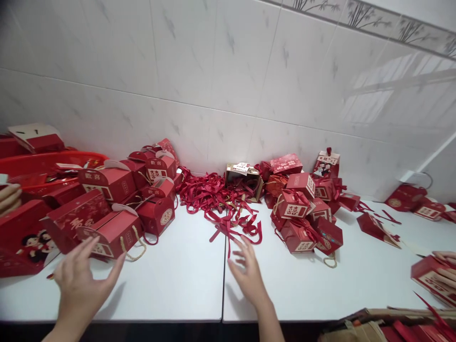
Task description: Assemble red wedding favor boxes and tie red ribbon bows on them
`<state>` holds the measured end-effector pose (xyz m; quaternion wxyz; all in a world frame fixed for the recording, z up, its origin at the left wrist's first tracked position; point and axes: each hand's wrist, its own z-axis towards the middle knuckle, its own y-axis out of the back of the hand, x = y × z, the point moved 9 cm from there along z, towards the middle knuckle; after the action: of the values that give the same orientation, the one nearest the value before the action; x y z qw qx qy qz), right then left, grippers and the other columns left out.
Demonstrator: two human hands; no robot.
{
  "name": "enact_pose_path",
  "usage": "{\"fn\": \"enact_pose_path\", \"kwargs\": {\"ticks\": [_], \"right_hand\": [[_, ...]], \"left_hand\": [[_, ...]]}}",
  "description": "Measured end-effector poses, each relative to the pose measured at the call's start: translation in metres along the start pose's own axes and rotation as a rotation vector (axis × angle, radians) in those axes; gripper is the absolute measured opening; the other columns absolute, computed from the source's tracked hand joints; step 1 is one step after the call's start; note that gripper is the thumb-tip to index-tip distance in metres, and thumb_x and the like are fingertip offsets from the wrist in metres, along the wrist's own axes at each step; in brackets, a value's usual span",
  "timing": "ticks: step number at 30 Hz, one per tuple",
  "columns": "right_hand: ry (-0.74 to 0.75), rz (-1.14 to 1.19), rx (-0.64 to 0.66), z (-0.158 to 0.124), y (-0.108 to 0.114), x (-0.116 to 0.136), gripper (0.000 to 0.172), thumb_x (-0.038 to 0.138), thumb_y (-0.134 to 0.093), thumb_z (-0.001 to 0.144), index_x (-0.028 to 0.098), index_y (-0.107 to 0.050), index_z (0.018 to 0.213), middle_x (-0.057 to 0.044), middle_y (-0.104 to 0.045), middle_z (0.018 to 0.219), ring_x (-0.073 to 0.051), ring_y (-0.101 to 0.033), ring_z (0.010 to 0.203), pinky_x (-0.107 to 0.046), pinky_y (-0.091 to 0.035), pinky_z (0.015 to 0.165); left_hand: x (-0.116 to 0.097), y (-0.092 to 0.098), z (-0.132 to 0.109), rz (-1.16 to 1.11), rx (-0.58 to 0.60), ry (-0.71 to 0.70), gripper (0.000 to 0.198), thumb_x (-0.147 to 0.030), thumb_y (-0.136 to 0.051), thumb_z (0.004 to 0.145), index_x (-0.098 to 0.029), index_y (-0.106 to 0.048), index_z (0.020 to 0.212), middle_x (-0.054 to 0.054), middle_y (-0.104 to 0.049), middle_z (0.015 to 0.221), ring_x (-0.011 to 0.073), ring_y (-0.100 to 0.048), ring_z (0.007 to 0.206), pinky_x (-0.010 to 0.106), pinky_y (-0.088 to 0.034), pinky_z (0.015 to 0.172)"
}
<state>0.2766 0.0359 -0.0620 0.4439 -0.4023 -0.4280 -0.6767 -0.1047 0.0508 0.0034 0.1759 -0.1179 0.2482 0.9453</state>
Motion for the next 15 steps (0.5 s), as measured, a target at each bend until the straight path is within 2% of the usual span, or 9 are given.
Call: {"fn": "enact_pose_path", "kwargs": {"ticks": [2,4,6,9,11,15], "right_hand": [[-0.055,-0.035,0.088,-0.016,-0.024,-0.019,0.040,0.027,-0.060,0.083,0.028,-0.058,0.122,-0.011,-0.040,0.143,-0.023,-0.063,0.105,-0.039,-0.055,0.089],[-0.076,-0.095,0.098,-0.027,-0.034,-0.028,0.035,0.024,-0.061,0.080,0.025,-0.064,0.115,-0.012,-0.045,0.138,-0.026,-0.059,0.113,-0.040,-0.052,0.093],[-0.074,-0.147,0.069,-0.032,-0.035,-0.030,0.031,0.023,-0.060,0.079,0.024,-0.067,0.110,-0.012,-0.049,0.134,-0.028,-0.054,0.120,-0.039,-0.050,0.094],[-0.050,-0.172,0.056,-0.034,-0.034,-0.028,0.027,0.023,-0.058,0.081,0.023,-0.068,0.106,-0.012,-0.052,0.131,-0.027,-0.053,0.120,-0.037,-0.051,0.092],[-0.040,-0.180,0.072,-0.035,-0.034,-0.027,0.026,0.024,-0.057,0.082,0.023,-0.068,0.105,-0.012,-0.054,0.130,-0.027,-0.055,0.119,-0.036,-0.051,0.092],[-0.038,-0.186,0.078,-0.037,-0.033,-0.030,0.024,0.029,-0.056,0.083,0.023,-0.070,0.103,-0.012,-0.056,0.126,-0.027,-0.056,0.116,-0.036,-0.052,0.090]], "left_hand": [[0.010,0.000,0.010,0.082,-0.031,0.017,0.078,-0.038,-0.071,0.074,-0.018,-0.035,0.141,0.020,-0.043,0.141,0.0429,-0.041,0.127,0.062,-0.030,0.105],[0.018,-0.007,0.016,0.109,0.003,0.042,0.081,-0.042,-0.073,0.072,-0.023,-0.036,0.141,0.017,-0.038,0.146,0.0462,-0.040,0.127,0.065,-0.033,0.101],[0.024,-0.012,0.020,0.095,0.030,0.063,0.078,-0.044,-0.073,0.072,-0.026,-0.038,0.139,0.013,-0.034,0.149,0.0475,-0.038,0.128,0.067,-0.033,0.100],[0.031,-0.011,0.026,0.025,-0.012,0.079,0.068,-0.039,-0.073,0.073,-0.027,-0.043,0.133,0.009,-0.031,0.150,0.0433,-0.036,0.131,0.063,-0.029,0.107],[0.039,-0.010,0.029,-0.008,-0.032,0.099,0.069,-0.037,-0.073,0.074,-0.024,-0.041,0.134,0.010,-0.034,0.148,0.0411,-0.036,0.132,0.059,-0.028,0.110],[0.058,-0.017,0.031,0.041,0.049,0.184,0.081,-0.044,-0.073,0.072,-0.017,-0.035,0.138,0.015,-0.047,0.137,0.0425,-0.035,0.130,0.062,-0.031,0.105]]}}
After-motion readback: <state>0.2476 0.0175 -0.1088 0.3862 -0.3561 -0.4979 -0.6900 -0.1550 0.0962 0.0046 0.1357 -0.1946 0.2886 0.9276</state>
